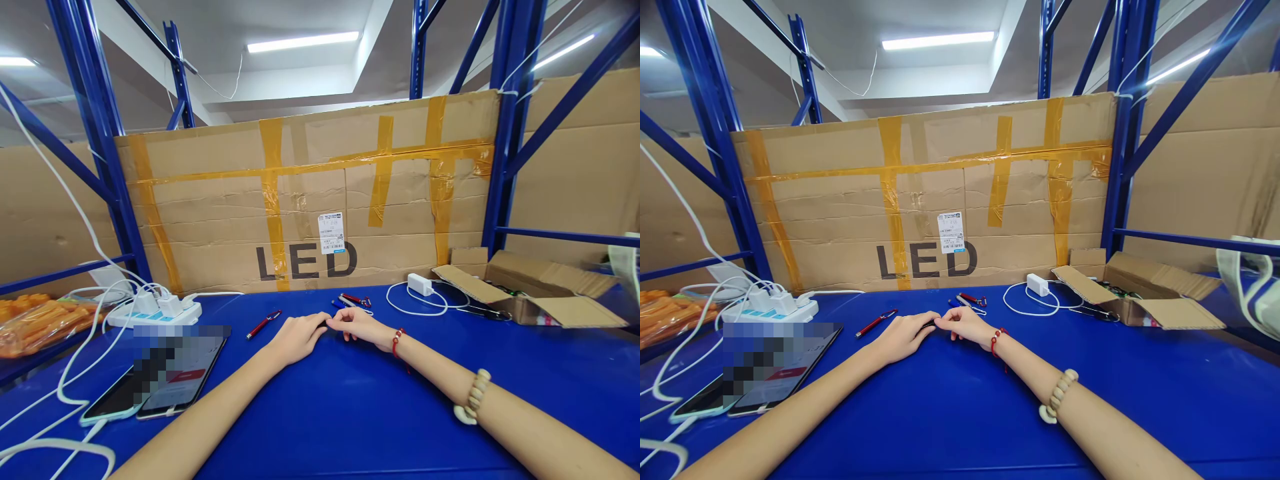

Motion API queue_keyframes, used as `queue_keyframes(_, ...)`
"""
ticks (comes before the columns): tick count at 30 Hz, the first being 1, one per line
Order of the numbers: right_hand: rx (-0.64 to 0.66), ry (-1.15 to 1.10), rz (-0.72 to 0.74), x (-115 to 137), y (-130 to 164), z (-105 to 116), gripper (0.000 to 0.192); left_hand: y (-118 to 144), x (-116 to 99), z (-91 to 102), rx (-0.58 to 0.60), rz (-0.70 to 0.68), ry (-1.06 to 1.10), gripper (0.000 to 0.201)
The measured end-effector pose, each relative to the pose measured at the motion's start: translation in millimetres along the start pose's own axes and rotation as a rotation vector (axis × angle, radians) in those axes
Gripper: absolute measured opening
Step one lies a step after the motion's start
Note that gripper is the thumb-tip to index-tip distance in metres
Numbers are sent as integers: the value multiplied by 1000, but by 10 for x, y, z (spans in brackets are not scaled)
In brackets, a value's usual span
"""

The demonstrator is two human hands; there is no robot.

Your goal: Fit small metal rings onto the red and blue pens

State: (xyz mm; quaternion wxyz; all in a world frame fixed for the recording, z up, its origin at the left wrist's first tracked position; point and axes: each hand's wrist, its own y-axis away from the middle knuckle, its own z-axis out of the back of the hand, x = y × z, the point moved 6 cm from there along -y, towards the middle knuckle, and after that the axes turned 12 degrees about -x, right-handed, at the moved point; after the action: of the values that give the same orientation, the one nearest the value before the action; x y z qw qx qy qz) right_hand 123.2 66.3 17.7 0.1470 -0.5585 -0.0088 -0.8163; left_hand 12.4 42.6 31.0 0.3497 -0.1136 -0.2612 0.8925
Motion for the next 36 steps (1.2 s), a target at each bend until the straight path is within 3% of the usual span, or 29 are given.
queue_keyframes(23, 7, -50, 37, -49, -40, -2, 38, -3, 74, -18, -10, 73, 0, 19)
queue_keyframes(36, -214, -22, 261, -12, -118, 107, 39, -9, 101, -4, 11, 138, 20, 18)
